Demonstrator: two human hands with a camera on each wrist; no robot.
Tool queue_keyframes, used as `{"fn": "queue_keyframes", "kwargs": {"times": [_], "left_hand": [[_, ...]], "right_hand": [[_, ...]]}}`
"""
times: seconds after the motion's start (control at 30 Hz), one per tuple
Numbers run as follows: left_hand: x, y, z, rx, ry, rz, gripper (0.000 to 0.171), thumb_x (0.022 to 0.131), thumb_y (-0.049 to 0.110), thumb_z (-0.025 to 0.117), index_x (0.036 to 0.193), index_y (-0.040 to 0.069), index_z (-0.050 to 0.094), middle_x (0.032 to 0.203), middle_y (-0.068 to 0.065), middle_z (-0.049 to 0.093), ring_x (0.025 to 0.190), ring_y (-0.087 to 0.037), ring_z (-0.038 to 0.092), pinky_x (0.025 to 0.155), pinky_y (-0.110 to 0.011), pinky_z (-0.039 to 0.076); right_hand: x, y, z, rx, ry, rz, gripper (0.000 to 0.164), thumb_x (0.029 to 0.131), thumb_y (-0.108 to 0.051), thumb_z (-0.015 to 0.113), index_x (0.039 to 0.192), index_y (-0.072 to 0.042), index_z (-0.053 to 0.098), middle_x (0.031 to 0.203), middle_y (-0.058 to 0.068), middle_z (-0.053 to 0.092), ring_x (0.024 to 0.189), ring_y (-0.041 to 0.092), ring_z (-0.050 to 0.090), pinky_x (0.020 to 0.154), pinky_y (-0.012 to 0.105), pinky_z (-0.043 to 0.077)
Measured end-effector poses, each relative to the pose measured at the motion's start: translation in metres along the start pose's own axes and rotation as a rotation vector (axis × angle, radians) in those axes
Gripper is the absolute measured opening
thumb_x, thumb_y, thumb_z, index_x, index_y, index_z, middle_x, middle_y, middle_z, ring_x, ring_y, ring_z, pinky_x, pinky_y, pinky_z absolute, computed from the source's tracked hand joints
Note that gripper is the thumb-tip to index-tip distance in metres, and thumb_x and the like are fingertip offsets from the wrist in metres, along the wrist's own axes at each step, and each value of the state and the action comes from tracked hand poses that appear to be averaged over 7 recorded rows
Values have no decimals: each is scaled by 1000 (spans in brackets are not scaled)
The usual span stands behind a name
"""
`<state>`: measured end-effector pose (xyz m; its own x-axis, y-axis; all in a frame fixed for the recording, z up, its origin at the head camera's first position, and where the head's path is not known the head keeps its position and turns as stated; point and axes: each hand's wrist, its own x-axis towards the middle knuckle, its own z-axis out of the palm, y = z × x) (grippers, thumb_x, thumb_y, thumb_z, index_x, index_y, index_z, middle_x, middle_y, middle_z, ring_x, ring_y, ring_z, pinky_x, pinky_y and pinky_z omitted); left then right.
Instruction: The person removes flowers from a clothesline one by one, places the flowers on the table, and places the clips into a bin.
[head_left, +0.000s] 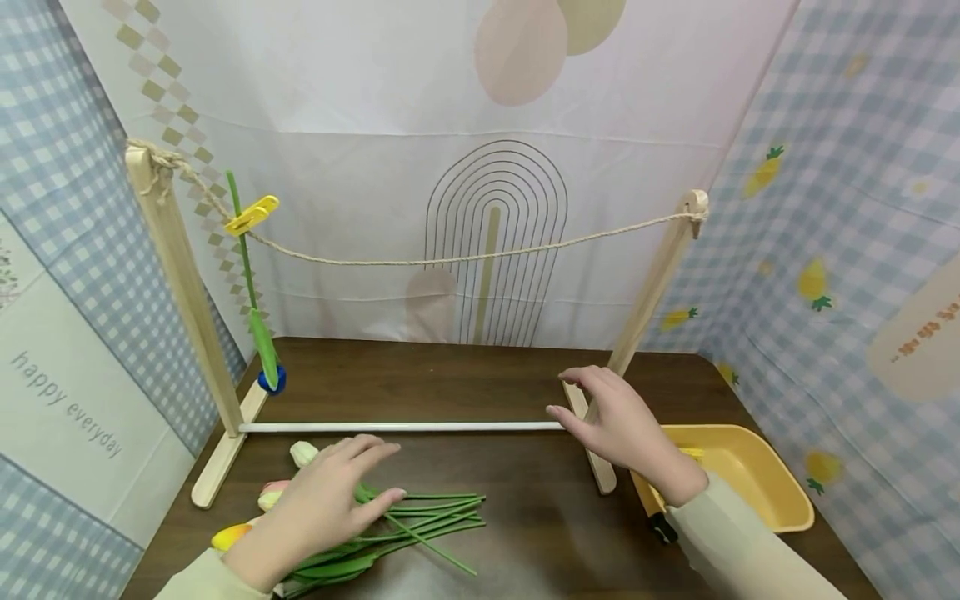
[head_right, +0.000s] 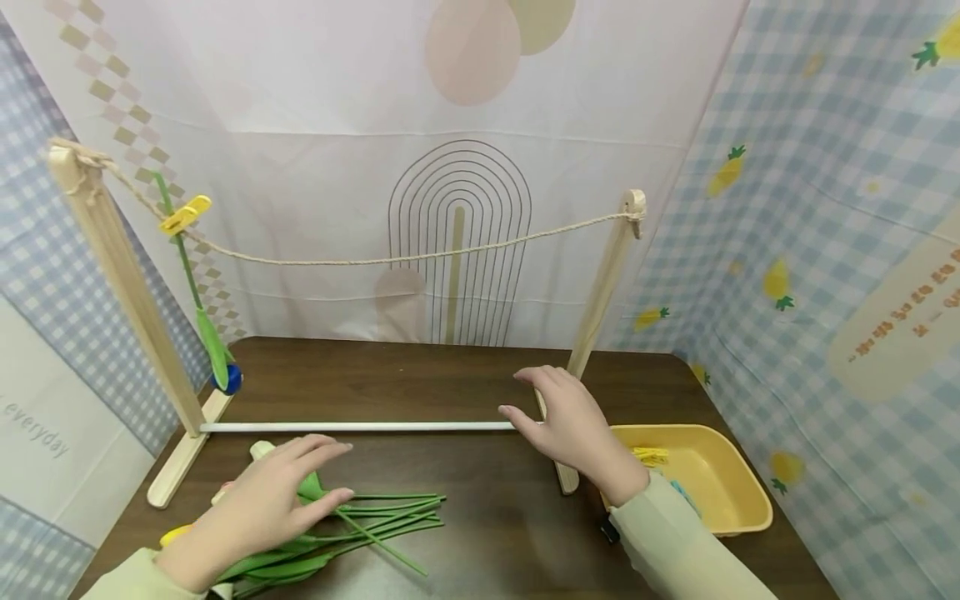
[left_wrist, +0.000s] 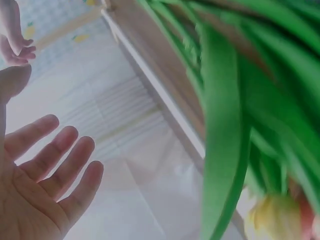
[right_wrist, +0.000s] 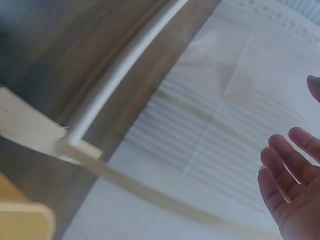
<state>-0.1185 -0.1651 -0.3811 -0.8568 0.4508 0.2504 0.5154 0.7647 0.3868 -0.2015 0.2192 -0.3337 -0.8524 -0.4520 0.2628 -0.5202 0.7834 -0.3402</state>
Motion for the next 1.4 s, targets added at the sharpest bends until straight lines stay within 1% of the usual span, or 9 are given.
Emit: {"fn": "queue_keyframes", "kwargs": {"times": [0.3, 0.53, 0.63, 0.87, 0.93, 1.03, 1.13, 1.27, 1.4], "left_hand": [[12, -21, -41, -12, 202, 41, 56, 78, 41, 79, 124, 12, 64, 115, -3, 63, 100, -25, 63, 80, -48, 52], [22, -32, -67, -51, 334, 41, 61, 74, 34, 83, 127, 11, 63, 118, -6, 62, 100, -26, 61, 79, -48, 51], [25, -35, -74, -63, 391, 35, 63, 76, 39, 81, 129, 11, 62, 119, -7, 61, 103, -27, 60, 84, -47, 48], [42, -43, -94, -104, 640, 36, 70, 84, 59, 65, 126, 3, 62, 112, -14, 64, 103, -33, 59, 93, -27, 42], [46, -45, -101, -117, 681, 15, 74, 84, 61, 64, 128, 1, 60, 111, -16, 64, 103, -34, 57, 94, -25, 39], [52, -50, -110, -132, 719, -22, 75, 82, 57, 69, 130, 1, 56, 111, -18, 61, 104, -36, 55, 94, -32, 39], [58, -54, -117, -141, 732, -70, 68, 82, 37, 76, 133, 0, 52, 115, -20, 58, 108, -37, 51, 95, -39, 38], [66, -58, -122, -182, 772, -155, 57, 82, 6, 75, 133, -3, 49, 119, -23, 52, 110, -36, 47, 96, -37, 36], [73, -64, -124, -232, 788, -251, 51, 87, 1, 68, 135, 0, 49, 122, -19, 51, 112, -32, 48, 97, -30, 36]], "right_hand": [[29, -28, -6, 8, 24, -103, 47, 87, -47, 69, 119, -13, 62, 113, -1, 63, 106, 17, 57, 89, 39, 46], [59, -55, -9, 30, 59, -240, 46, 88, -45, 68, 118, -11, 62, 111, 0, 63, 105, 18, 57, 91, 37, 46], [72, -67, -11, 34, 84, -293, 44, 88, -45, 68, 116, -10, 63, 109, -1, 64, 103, 17, 57, 90, 36, 45], [104, -105, -20, 67, 142, -409, 43, 88, -42, 67, 116, -9, 63, 107, 0, 64, 99, 17, 58, 88, 32, 45], [115, -116, -23, 83, 157, -443, 42, 89, -41, 67, 116, -9, 63, 106, -1, 64, 99, 16, 57, 88, 31, 44], [130, -132, -26, 103, 183, -488, 40, 89, -39, 67, 115, -9, 63, 106, -2, 64, 98, 14, 56, 88, 29, 43], [144, -147, -28, 114, 208, -529, 38, 89, -37, 68, 113, -8, 63, 105, -1, 63, 99, 14, 56, 89, 28, 43], [161, -167, -27, 118, 242, -570, 38, 89, -37, 68, 111, -7, 64, 103, 0, 64, 97, 15, 57, 89, 28, 44], [180, -187, -23, 111, 276, -589, 37, 91, -37, 65, 111, -7, 64, 102, 0, 64, 96, 15, 58, 86, 27, 44]]}}
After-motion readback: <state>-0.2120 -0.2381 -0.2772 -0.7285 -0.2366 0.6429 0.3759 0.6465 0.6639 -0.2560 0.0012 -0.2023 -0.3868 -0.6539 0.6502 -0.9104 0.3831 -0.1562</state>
